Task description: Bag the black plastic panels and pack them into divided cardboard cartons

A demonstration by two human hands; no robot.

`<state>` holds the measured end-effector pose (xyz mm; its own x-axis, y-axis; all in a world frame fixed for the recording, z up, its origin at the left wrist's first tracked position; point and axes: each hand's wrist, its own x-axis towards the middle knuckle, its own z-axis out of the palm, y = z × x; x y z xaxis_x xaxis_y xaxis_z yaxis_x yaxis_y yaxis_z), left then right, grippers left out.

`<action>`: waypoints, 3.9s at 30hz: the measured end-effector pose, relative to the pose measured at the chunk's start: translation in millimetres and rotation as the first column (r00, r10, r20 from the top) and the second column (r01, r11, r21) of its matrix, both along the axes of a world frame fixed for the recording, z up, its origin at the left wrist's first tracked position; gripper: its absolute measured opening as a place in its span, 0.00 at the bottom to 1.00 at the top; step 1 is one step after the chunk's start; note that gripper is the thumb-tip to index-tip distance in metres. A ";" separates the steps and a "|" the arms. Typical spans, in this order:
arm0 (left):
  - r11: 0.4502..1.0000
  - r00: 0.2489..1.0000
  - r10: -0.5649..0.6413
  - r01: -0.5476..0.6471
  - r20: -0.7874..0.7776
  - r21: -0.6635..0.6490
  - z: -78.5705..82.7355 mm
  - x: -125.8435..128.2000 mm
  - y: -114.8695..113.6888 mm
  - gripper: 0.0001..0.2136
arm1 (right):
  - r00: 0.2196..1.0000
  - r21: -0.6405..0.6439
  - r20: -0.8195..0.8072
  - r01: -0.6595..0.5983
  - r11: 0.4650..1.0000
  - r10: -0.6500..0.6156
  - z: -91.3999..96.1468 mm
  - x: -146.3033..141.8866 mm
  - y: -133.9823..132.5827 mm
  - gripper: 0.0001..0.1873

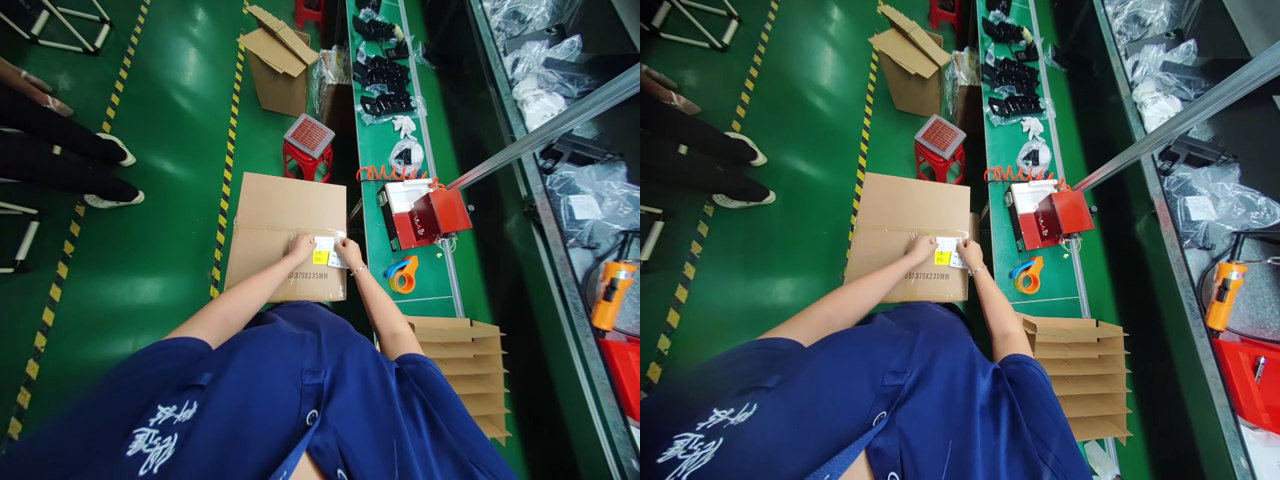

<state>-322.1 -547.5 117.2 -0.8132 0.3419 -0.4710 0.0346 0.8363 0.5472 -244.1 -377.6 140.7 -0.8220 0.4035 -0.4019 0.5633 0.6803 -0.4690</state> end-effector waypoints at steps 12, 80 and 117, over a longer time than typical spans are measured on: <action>1.000 0.999 0.002 -0.003 -0.036 -0.023 0.4 0.5 3.4 0.06 | 0.997 0.048 0.074 0.025 0.999 -0.028 4.5 -1.2 -5.2 0.10; 0.779 0.963 -0.078 -0.103 0.257 0.619 43.3 63.4 -28.5 0.13 | 0.610 -0.814 -0.395 0.113 0.569 -0.687 27.9 94.9 -57.4 0.26; 0.993 0.994 -0.036 0.048 0.108 -0.109 11.3 22.4 4.3 0.18 | 0.991 0.000 0.015 0.130 0.992 -0.130 -0.5 38.8 -18.8 0.07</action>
